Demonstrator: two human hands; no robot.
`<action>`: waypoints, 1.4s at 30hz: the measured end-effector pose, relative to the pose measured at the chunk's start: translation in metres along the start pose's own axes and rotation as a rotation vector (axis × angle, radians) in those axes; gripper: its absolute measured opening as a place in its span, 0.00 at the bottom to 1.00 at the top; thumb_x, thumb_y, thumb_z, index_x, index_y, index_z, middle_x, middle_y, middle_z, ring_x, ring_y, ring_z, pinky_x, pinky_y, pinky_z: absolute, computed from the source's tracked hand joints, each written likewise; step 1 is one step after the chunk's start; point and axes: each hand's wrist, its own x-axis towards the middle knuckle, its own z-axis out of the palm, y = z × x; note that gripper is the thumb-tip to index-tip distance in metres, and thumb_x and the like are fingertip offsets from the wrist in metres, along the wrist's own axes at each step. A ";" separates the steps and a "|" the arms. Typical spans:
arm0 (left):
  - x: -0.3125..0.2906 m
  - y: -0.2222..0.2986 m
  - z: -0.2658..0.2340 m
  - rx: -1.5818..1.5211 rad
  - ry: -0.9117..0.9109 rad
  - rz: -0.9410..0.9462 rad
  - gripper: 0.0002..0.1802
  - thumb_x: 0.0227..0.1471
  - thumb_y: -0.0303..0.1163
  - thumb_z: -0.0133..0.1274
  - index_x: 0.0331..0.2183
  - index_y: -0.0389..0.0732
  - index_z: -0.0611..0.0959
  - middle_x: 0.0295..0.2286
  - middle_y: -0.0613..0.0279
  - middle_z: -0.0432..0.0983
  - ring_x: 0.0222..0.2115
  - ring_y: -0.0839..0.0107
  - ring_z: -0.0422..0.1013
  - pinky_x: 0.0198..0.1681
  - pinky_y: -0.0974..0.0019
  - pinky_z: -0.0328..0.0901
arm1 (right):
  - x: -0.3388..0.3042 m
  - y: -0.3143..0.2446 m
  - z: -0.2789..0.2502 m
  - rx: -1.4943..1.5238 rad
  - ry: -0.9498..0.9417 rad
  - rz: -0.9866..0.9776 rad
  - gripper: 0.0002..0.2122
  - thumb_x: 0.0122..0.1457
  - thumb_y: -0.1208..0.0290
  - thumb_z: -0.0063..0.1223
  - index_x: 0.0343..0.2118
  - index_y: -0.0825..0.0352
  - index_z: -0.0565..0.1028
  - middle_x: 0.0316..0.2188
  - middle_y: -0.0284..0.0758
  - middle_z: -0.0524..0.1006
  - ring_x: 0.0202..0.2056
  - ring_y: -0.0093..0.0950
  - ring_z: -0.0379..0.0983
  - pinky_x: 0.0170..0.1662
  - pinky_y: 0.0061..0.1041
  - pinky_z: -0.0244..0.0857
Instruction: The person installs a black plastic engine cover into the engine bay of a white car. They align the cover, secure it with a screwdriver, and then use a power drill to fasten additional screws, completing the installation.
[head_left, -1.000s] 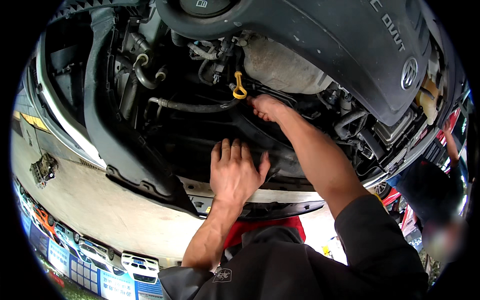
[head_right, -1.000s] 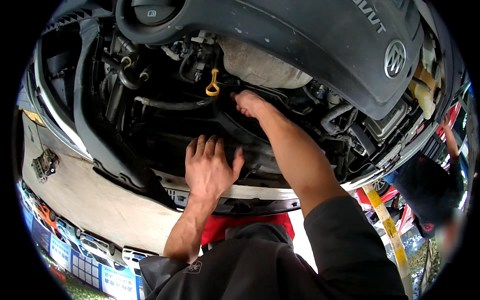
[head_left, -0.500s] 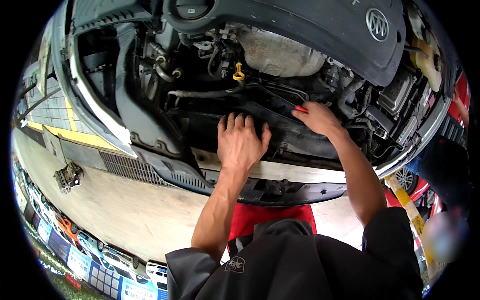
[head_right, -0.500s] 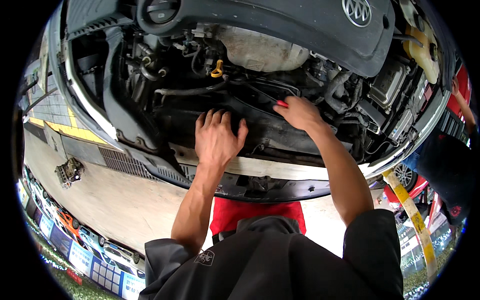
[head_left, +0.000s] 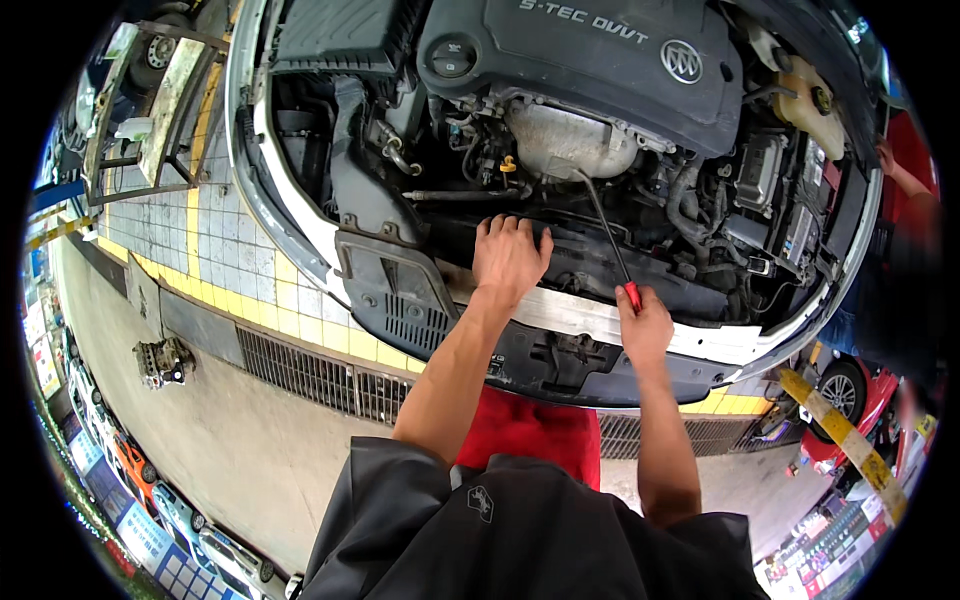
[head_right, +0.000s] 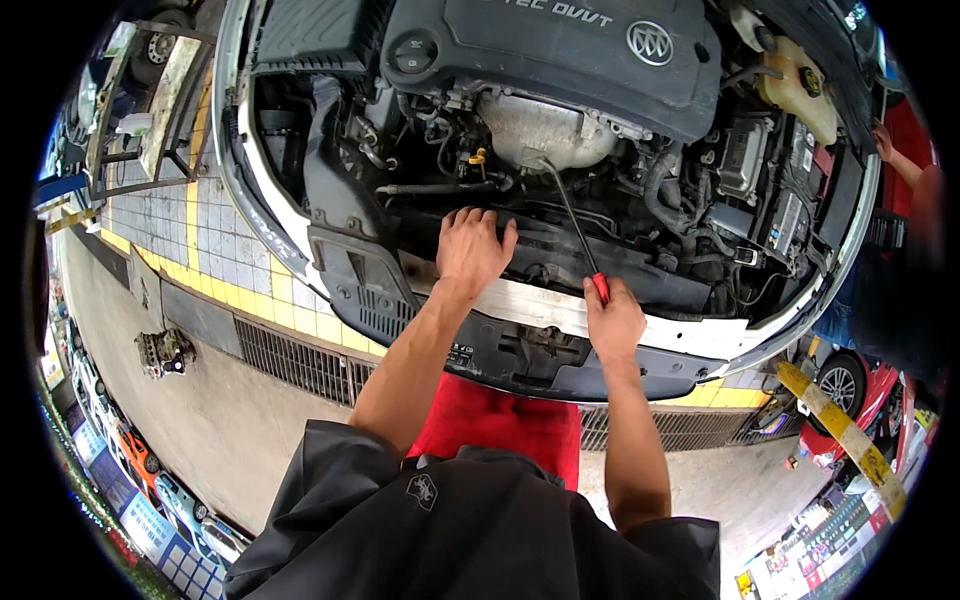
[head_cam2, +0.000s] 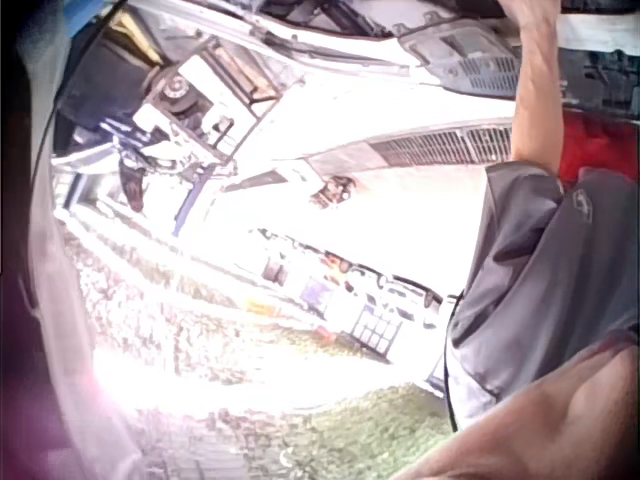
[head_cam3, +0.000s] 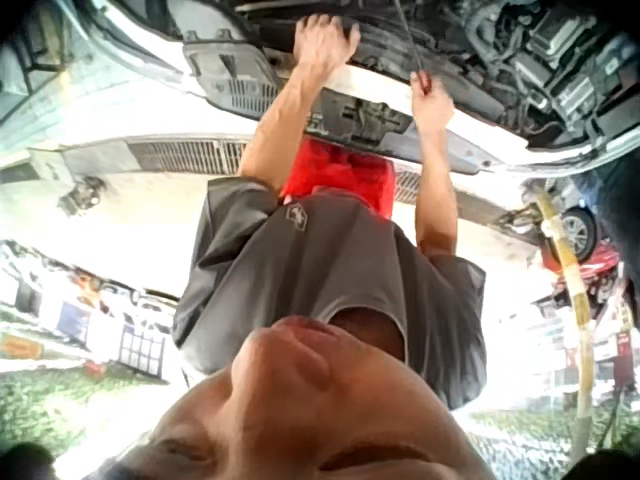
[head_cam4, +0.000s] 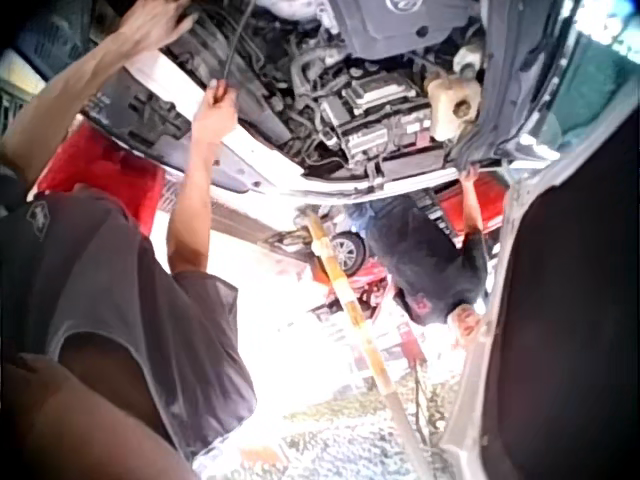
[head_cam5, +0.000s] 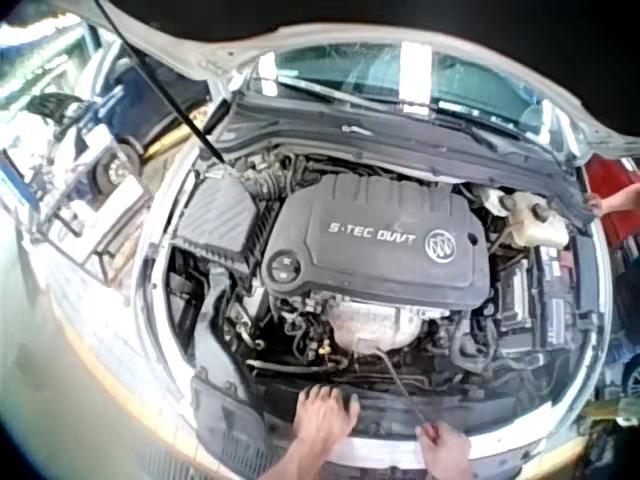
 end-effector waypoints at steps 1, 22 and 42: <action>-0.002 0.001 -0.002 -0.004 0.054 0.021 0.23 0.63 0.47 0.52 0.32 0.35 0.88 0.37 0.49 0.84 0.49 0.51 0.76 0.61 0.49 0.63 | -0.005 0.000 0.005 0.024 0.073 0.010 0.17 0.64 0.53 0.61 0.34 0.65 0.78 0.30 0.46 0.81 0.33 0.51 0.79 0.36 0.49 0.71; -0.512 -0.136 -0.228 -0.096 -0.044 -0.516 0.16 0.59 0.40 0.59 0.38 0.36 0.88 0.37 0.48 0.85 0.41 0.47 0.80 0.46 0.51 0.74 | -0.160 -0.011 0.014 0.804 0.027 0.079 0.20 0.65 0.52 0.62 0.36 0.71 0.79 0.27 0.40 0.79 0.33 0.31 0.72 0.42 0.33 0.68; -0.439 -0.509 -0.216 -0.362 -0.279 -0.611 0.23 0.62 0.48 0.59 0.36 0.33 0.87 0.30 0.46 0.85 0.35 0.46 0.81 0.40 0.53 0.73 | -0.220 -0.150 0.112 1.314 0.239 0.677 0.19 0.68 0.49 0.56 0.33 0.63 0.78 0.25 0.26 0.73 0.27 0.21 0.65 0.33 0.26 0.61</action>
